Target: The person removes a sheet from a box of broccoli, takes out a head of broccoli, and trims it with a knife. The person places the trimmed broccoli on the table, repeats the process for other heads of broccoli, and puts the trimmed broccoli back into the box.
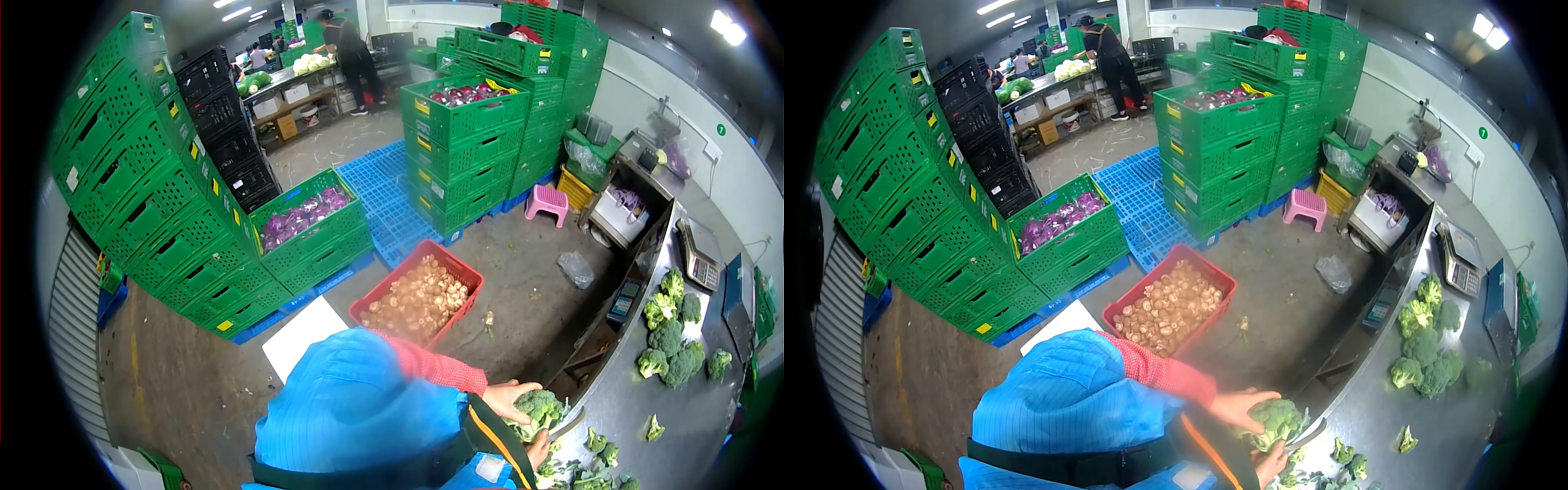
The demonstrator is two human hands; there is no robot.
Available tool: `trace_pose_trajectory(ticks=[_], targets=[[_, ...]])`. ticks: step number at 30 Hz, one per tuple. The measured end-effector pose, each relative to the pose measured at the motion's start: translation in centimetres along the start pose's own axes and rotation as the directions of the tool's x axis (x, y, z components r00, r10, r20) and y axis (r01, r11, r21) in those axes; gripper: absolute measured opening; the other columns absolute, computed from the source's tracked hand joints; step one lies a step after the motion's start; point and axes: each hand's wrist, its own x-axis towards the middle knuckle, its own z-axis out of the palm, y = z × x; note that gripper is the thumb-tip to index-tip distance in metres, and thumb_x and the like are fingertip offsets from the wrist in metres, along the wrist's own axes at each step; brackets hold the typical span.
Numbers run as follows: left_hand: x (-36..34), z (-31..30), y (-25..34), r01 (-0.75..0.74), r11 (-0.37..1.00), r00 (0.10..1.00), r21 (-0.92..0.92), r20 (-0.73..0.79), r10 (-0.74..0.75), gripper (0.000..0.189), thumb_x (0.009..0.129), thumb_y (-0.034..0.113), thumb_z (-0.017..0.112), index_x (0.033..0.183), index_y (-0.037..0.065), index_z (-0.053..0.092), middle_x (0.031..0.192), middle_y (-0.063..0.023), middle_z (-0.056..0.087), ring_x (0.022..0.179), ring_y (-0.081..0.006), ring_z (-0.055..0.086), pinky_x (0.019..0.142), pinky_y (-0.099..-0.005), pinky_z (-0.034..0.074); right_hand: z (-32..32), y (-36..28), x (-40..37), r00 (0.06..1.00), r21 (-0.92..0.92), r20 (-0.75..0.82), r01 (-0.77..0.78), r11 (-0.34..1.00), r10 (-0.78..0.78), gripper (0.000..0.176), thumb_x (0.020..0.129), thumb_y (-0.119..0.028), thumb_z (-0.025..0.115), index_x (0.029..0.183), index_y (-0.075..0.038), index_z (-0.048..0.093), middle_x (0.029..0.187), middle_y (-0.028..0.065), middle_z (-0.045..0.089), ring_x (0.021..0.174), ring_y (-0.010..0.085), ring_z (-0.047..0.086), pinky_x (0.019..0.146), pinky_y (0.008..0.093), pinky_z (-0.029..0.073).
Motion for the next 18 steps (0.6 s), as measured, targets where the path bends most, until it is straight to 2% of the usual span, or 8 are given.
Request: trace_pose_trajectory(ticks=[4,10,18], targets=[[0.4,0.1,-0.2,0.002,1.000,1.000,0.003,0.011,-0.002,0.096,0.082,0.039,0.075,0.156,0.013,0.019,0.137,-0.0284,0.039,0.129,-0.0408,0.042,0.107,-0.0448,0.039,0.5,-1.5,-1.2,0.999,0.040,0.045,0.017,0.999,-0.019,0.059,0.093,-0.053,0.061,0.113,0.002,0.058,0.072,0.0085,0.058,0.049,0.0158,0.053,0.045,0.0294,0.039],[0.7,0.1,-0.5,0.004,1.000,1.000,0.003,0.024,-0.004,0.096,0.082,0.041,0.075,0.156,0.014,0.019,0.136,-0.0295,0.039,0.128,-0.0419,0.043,0.106,-0.0454,0.040,0.5,-0.4,-0.5,1.000,0.162,0.008,0.018,0.987,-0.020,0.054,0.094,-0.050,0.060,0.111,0.002,0.057,0.074,0.0087,0.059,0.052,0.0164,0.056,0.046,0.0293,0.041],[0.8,0.2,-0.2,0.018,1.000,0.999,0.016,0.030,-0.019,0.095,0.083,0.042,0.074,0.156,0.015,0.020,0.137,-0.0310,0.039,0.130,-0.0439,0.043,0.105,-0.0462,0.041,0.4,-0.7,-0.7,1.000,0.172,0.000,-0.022,0.985,0.022,0.056,0.094,-0.048,0.062,0.116,0.003,0.054,0.079,0.0115,0.061,0.055,0.0175,0.059,0.047,0.0293,0.044]])
